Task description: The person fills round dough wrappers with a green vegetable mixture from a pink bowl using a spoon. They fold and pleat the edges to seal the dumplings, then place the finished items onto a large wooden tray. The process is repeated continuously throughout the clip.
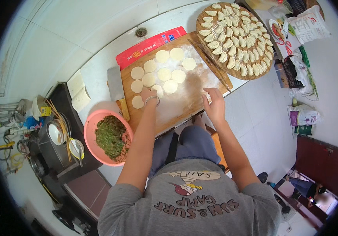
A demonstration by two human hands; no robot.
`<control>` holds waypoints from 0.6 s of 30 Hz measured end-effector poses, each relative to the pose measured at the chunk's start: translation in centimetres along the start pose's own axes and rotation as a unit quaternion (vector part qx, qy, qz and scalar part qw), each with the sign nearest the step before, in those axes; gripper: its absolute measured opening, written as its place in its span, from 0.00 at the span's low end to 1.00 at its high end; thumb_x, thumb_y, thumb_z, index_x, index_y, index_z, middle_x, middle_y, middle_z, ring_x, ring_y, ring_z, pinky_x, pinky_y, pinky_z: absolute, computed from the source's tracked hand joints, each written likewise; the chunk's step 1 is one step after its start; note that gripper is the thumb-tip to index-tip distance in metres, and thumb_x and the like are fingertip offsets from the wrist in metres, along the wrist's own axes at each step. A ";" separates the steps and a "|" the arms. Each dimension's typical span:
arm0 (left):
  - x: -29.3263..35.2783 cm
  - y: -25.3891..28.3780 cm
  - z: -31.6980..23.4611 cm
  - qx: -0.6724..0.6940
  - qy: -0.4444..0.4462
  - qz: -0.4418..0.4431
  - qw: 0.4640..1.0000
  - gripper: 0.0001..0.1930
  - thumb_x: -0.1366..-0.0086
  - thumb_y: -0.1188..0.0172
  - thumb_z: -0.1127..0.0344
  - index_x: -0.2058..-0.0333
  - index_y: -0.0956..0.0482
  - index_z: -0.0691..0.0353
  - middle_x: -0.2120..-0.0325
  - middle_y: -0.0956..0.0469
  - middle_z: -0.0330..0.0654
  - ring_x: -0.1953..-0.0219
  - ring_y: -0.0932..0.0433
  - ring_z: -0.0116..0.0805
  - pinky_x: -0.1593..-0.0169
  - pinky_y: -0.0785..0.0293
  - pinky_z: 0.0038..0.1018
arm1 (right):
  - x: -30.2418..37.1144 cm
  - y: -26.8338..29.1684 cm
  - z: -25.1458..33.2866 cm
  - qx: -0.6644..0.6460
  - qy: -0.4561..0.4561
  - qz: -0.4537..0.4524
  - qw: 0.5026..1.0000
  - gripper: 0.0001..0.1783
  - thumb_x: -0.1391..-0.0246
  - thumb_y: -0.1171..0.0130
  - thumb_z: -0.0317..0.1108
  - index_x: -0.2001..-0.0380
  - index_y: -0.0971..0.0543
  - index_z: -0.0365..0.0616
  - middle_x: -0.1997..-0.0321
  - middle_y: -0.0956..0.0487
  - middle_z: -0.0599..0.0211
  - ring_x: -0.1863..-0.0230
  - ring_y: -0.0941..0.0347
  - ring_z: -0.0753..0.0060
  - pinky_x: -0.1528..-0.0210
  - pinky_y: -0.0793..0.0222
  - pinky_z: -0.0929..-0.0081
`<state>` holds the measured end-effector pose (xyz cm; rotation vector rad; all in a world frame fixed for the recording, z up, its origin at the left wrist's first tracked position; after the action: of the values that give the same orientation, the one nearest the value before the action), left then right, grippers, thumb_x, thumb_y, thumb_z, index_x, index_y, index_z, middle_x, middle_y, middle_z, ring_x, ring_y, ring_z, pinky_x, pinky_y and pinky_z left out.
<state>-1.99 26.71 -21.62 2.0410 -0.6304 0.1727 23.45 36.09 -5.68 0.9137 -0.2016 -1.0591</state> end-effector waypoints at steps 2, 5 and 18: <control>-0.2 0.0 0.3 -0.024 -0.048 0.029 0.998 0.17 0.53 0.35 0.66 0.65 0.26 0.66 0.70 0.21 0.50 0.67 0.22 0.47 0.61 0.26 0.36 | 2.4 -0.5 2.1 0.002 -0.032 -0.007 0.999 0.12 0.54 0.41 0.25 0.63 0.24 0.37 0.67 0.25 0.52 0.63 0.29 0.49 0.60 0.33 0.61; 1.3 0.7 0.2 0.083 -0.166 -0.023 0.982 0.12 0.52 0.37 0.71 0.68 0.27 0.66 0.76 0.21 0.48 0.73 0.21 0.43 0.66 0.26 0.33 | 5.7 -1.1 4.5 -0.001 -0.052 -0.022 0.998 0.11 0.54 0.40 0.25 0.64 0.24 0.37 0.67 0.25 0.52 0.63 0.29 0.49 0.61 0.32 0.61; 11.0 14.2 5.6 0.713 -0.024 0.185 0.676 0.17 0.41 0.49 0.78 0.51 0.31 0.68 0.55 0.25 0.46 0.53 0.24 0.39 0.49 0.25 0.34 | 9.8 -7.3 7.9 -0.100 -0.040 0.125 0.986 0.09 0.52 0.40 0.29 0.66 0.23 0.38 0.68 0.24 0.54 0.67 0.26 0.54 0.65 0.30 0.65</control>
<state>-0.32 12.22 -9.75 3.3603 -1.1330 1.1721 19.29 22.48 -8.62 0.6457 -0.2648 -0.8651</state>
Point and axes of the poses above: each hand's wrist, its own x-axis away from the middle knuckle, its own y-axis out of the back of the hand, z = x × y, the point moved 2 cm from there along -x, towards the middle knuckle
